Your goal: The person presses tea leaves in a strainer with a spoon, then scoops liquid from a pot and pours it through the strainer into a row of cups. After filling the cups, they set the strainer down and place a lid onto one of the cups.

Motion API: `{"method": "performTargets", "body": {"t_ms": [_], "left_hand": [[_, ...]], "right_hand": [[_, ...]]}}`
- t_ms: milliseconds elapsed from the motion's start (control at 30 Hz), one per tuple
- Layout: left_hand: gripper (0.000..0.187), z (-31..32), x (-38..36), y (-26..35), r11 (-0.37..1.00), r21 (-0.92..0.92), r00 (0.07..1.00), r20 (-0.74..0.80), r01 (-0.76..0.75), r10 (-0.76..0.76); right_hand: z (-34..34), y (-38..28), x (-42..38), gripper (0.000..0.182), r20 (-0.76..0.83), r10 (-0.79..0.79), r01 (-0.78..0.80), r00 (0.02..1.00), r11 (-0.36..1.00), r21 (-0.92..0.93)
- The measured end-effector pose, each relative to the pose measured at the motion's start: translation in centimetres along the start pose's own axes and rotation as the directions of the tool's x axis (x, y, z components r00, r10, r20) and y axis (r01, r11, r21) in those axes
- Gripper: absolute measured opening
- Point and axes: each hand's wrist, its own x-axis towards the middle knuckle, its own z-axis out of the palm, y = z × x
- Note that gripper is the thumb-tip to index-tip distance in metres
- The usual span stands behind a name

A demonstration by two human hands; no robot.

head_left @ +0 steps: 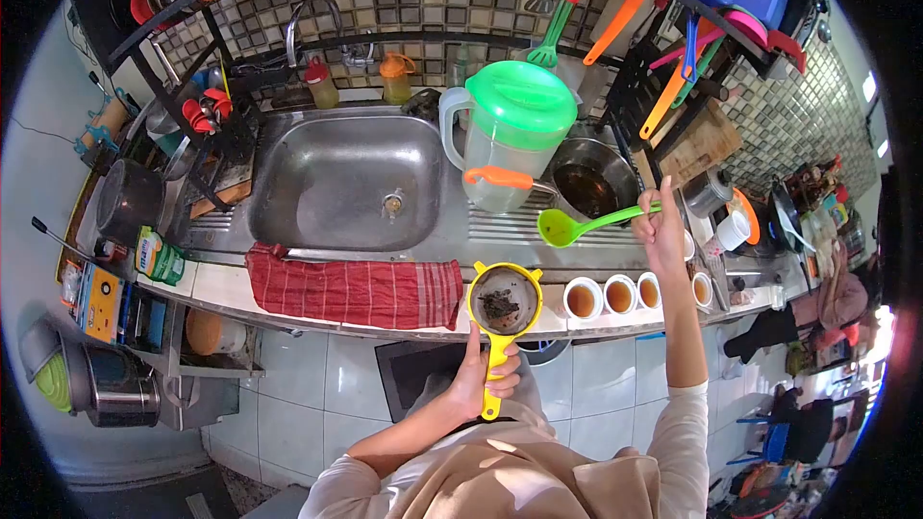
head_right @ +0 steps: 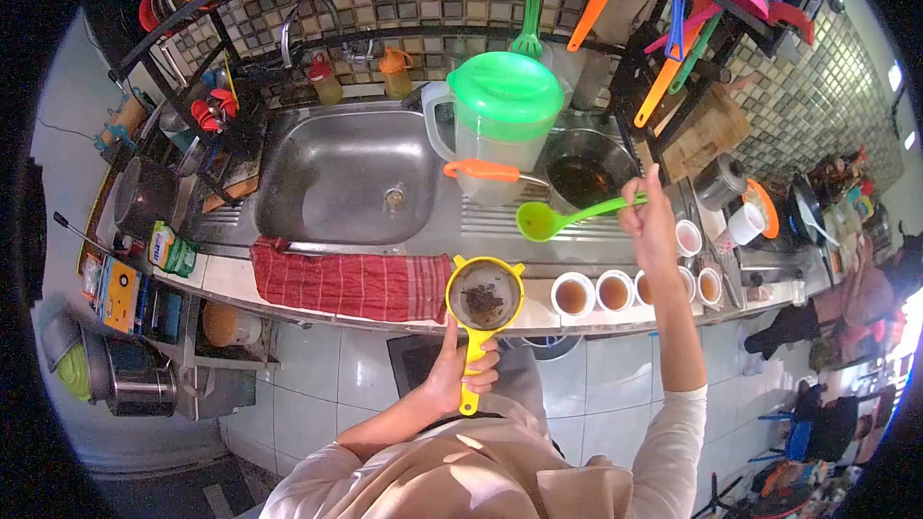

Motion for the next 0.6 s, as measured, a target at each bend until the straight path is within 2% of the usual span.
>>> {"method": "performTargets", "body": {"t_ms": [100, 200, 367, 600], "left_hand": [[0.063, 0.0, 0.0, 0.0, 1.0, -0.002, 1.0, 0.01, 0.002, -0.002], [0.063, -0.1, 0.0, 0.0, 1.0, -0.002, 1.0, 0.016, -0.001, 0.001], [0.062, 0.1, -0.1, -0.1, 1.0, 0.001, 1.0, 0.001, -0.014, 0.014], [0.061, 0.0, 0.1, -0.2, 1.0, 0.001, 1.0, 0.021, -0.015, 0.015]], "right_hand": [[1.7, -0.2, -1.3, 0.048, 0.035, 0.027, -0.028, 0.999, 0.999, 0.021], [2.6, 0.2, -2.4, 0.048, 0.212, 0.107, -0.122, 0.971, 0.991, 0.059], [4.1, 1.6, -4.0, 0.051, 0.219, 0.143, -0.146, 0.965, 0.989, 0.0], [4.3, 2.5, -5.5, 0.056, 0.295, 0.086, -0.028, 0.952, 0.981, -0.193]]}}
